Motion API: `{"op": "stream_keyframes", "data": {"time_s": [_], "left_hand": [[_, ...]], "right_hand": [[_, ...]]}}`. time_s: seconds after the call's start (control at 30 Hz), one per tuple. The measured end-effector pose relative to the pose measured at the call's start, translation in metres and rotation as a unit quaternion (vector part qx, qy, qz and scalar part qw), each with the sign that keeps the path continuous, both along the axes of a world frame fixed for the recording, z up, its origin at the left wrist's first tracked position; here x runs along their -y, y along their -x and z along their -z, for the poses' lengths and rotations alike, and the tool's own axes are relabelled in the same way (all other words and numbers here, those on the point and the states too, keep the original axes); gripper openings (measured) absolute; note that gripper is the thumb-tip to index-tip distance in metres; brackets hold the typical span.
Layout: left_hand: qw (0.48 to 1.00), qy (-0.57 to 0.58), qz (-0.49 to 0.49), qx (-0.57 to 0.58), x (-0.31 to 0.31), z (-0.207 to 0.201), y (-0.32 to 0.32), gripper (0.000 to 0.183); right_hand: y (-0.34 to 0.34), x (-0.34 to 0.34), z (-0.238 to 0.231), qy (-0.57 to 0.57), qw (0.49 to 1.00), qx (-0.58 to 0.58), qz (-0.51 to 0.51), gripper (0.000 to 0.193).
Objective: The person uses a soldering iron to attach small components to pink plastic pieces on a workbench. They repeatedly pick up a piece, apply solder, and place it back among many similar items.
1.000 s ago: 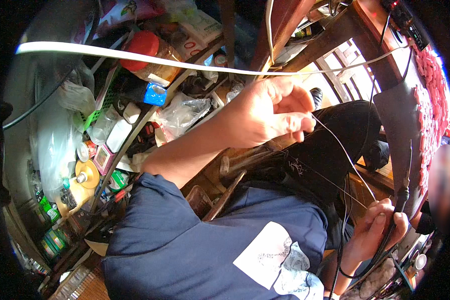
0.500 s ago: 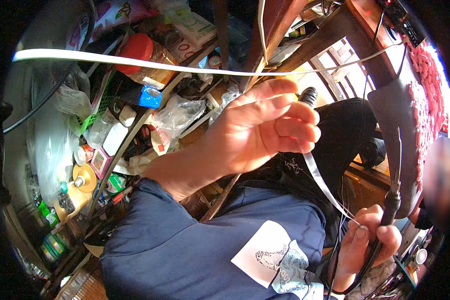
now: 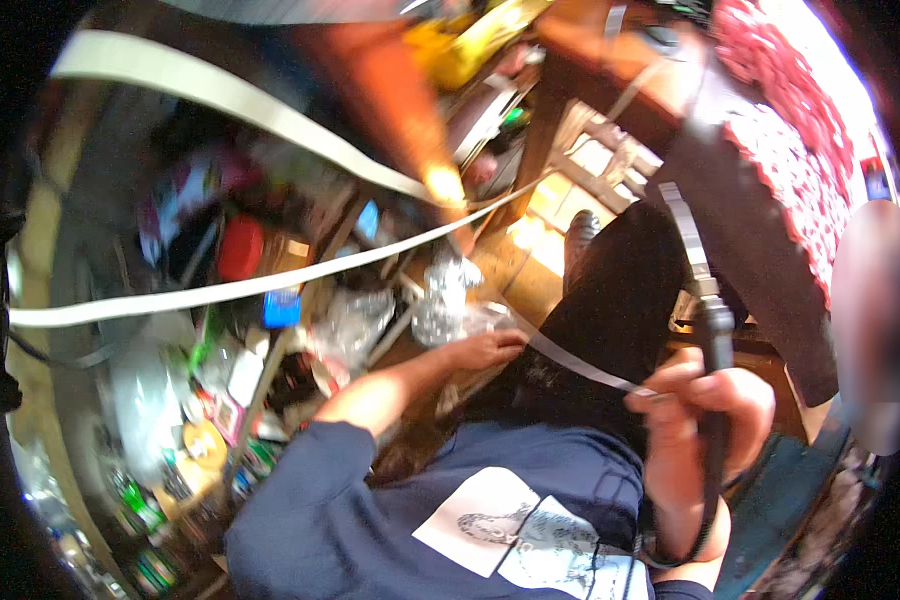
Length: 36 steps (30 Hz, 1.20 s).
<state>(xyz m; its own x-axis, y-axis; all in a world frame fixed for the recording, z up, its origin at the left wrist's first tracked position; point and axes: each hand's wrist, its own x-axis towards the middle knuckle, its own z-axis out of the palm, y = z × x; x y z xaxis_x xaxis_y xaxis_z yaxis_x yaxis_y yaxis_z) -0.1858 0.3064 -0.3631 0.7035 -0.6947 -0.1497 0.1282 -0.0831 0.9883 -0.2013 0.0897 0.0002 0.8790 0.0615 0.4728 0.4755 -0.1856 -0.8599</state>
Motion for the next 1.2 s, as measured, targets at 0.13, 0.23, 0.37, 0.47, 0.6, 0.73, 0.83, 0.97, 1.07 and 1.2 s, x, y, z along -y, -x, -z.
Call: {"op": "stream_keyframes", "data": {"time_s": [0.13,0.23,0.37,0.47,0.6,0.73,0.83,0.97,1.07,1.2], "left_hand": [[0.986,-0.139,0.008,-0.088,-0.023,0.043,0.002,0.037],[0.964,-0.150,-0.186,-0.120,-0.021,0.050,0.014,0.041],[0.912,-0.251,-0.306,-0.112,-0.017,0.050,0.010,0.041],[0.858,-0.374,-0.335,-0.111,-0.019,0.051,0.015,0.041],[0.772,-0.511,-0.368,-0.090,-0.049,0.033,0.011,0.041],[0.772,-0.476,-0.403,0.123,-0.009,-0.100,-0.067,0.056],[0.790,-0.389,-0.458,0.121,-0.013,-0.173,-0.097,0.058],[0.842,-0.354,-0.366,0.176,0.015,-0.226,-0.125,0.059],[0.869,-0.330,-0.275,0.245,0.034,-0.277,-0.142,0.057],[0.881,-0.245,-0.291,0.281,0.053,-0.371,-0.150,0.053]], "right_hand": [[-0.026,0.022,0.019,-0.088,0.993,0.030,-0.076,0.009],[-0.042,0.055,0.040,-0.093,0.988,0.000,-0.120,0.014],[-0.049,0.087,0.053,-0.098,0.973,0.001,-0.211,0.026],[-0.059,0.106,0.064,-0.123,0.945,0.022,-0.302,0.027],[-0.066,0.132,0.063,-0.161,0.923,0.017,-0.349,0.033],[-0.073,0.157,0.053,-0.168,0.943,0.027,-0.286,0.033],[-0.079,0.165,0.031,-0.207,0.935,0.078,-0.278,0.028],[-0.081,0.173,0.012,-0.223,0.935,0.138,-0.240,0.029],[-0.085,0.187,-0.004,-0.199,0.939,0.164,-0.229,0.027],[-0.093,0.196,-0.027,-0.156,0.955,0.177,-0.178,0.038]]}}
